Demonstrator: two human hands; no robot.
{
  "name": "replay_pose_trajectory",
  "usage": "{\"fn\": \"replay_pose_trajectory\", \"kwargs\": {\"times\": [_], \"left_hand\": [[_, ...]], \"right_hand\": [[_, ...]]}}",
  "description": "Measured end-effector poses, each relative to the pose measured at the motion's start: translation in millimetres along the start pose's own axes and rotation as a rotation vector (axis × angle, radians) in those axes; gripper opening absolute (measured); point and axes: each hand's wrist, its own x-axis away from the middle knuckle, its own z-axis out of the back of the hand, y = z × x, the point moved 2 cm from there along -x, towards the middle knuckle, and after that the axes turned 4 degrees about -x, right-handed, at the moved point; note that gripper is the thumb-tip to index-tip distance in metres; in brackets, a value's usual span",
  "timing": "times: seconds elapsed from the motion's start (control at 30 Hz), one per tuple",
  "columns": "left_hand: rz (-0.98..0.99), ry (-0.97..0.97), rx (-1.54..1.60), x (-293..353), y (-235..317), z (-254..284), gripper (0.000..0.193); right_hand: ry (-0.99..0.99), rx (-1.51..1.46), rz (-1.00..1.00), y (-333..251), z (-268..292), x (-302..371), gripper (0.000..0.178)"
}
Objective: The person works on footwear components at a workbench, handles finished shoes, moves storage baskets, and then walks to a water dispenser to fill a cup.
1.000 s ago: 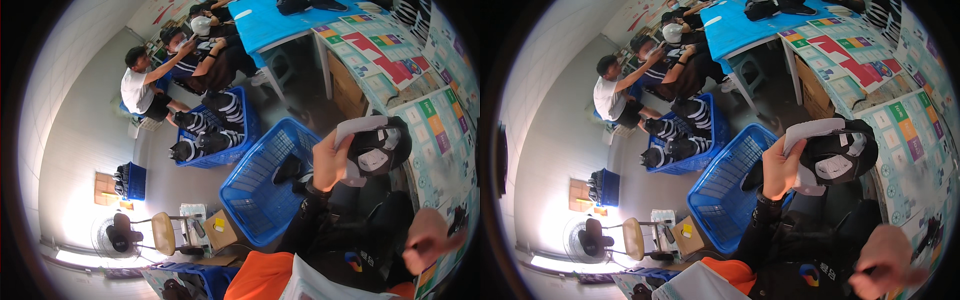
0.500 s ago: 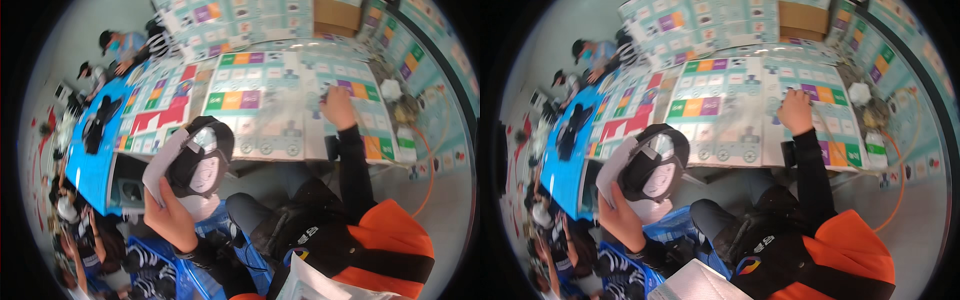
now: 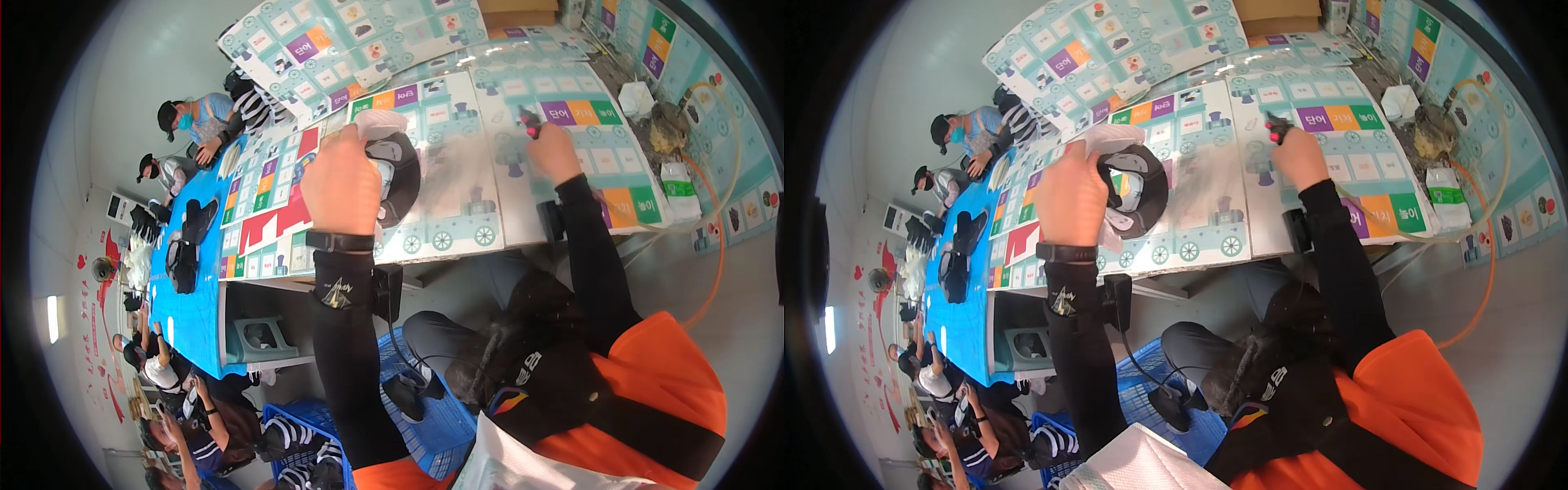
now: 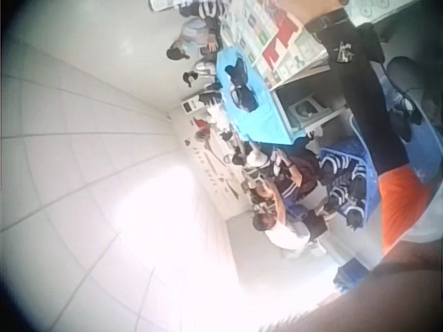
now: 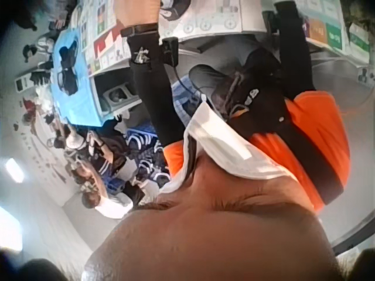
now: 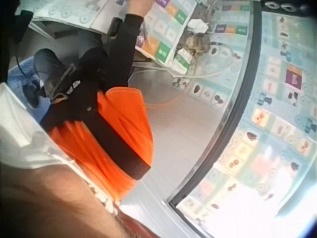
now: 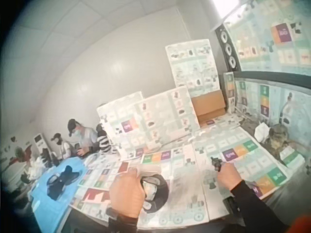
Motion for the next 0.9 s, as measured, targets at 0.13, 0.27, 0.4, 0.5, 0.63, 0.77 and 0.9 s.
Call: {"fn": "replay_pose_trajectory", "kwargs": {"times": [0.13, 0.27, 0.4, 0.5, 0.63, 0.77, 0.9], "left_hand": [[0.033, -0.110, 0.001, -6.0, 17.6, -5.2, 0.022], [0.022, -0.221, -0.052, -16.5, 30.9, -18.8, 0.022], [-0.036, -0.231, -0.060, -13.8, 37.0, -17.4, 0.018], [-0.043, -0.192, -0.034, -9.9, 31.2, -19.5, 0.020], [-0.013, -0.165, 0.035, -5.6, 23.4, -15.3, 0.022], [0.038, -0.186, 0.019, -2.3, 17.1, -7.6, 0.022], [0.050, -0.175, 0.035, 0.9, 14.3, -9.7, 0.023]], "right_hand": [[-0.507, -0.720, -0.123, -78.1, 17.5, 67.0, 0.023], [-0.711, -0.703, -0.050, -102.8, 8.4, 94.8, 0.020], [-0.694, -0.487, -0.050, -115.3, -5.4, 98.3, 0.022], [-0.489, -0.364, 0.220, -109.1, -25.4, 96.6, 0.023], [-0.454, -0.353, 0.254, -113.4, -21.6, 97.9, 0.024], [-0.473, -0.353, 0.260, -120.5, -21.2, 100.2, 0.023], [-0.397, -0.402, 0.251, -123.8, -20.5, 102.2, 0.022]]}}
